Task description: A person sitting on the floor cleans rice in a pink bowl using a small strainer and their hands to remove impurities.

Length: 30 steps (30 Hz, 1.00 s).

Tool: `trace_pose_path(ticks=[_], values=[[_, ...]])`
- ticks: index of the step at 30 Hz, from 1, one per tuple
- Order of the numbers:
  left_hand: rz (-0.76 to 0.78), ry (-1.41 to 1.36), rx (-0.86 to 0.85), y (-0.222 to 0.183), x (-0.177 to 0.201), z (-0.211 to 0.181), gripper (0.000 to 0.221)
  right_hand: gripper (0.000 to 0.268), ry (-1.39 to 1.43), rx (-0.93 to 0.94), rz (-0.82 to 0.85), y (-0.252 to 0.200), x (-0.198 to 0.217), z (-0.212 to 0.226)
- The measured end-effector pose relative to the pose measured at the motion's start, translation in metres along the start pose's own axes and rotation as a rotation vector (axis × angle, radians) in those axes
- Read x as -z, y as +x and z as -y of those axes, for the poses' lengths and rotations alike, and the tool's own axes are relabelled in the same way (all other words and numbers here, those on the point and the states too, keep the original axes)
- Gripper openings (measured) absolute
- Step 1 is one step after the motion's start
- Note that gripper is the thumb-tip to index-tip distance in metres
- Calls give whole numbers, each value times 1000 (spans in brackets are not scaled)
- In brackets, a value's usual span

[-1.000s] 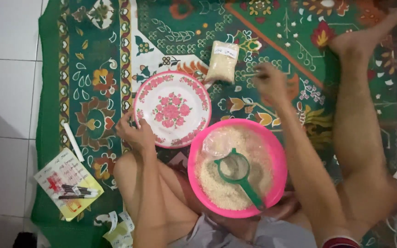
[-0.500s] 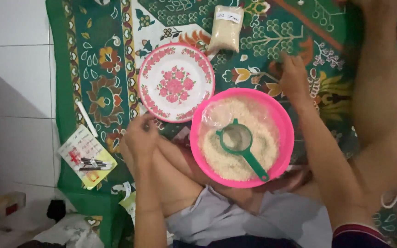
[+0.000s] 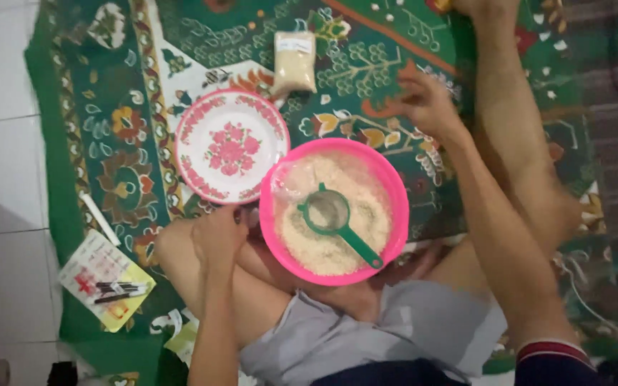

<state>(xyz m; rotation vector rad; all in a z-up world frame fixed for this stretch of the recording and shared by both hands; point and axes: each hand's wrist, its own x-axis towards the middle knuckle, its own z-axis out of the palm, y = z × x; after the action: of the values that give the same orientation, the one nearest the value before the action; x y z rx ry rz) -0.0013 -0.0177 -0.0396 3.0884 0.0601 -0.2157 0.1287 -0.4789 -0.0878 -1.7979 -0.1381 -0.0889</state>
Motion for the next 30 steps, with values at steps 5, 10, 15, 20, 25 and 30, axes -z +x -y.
trace_pose_path(ticks=[5, 10, 15, 20, 25, 30], values=[[-39, -229, 45, 6, 7, -7, 26, 39, -106, 76, 312, 35, -113, 72], [-2, -192, 49, 2, -21, 13, 27, 66, -267, 53, 430, 74, -226, 67], [-54, -299, 56, -4, -21, 24, 24, 51, -163, 186, 198, 75, -230, 92], [-1, -321, 31, 5, -20, 21, 23, 37, -105, 151, 13, 46, -85, 88], [53, -324, 68, 13, -12, 13, 24, 64, -299, 48, -114, -30, 37, 12], [52, -338, 108, 12, -16, 14, 27, 75, -562, -185, -62, -86, 50, -13]])
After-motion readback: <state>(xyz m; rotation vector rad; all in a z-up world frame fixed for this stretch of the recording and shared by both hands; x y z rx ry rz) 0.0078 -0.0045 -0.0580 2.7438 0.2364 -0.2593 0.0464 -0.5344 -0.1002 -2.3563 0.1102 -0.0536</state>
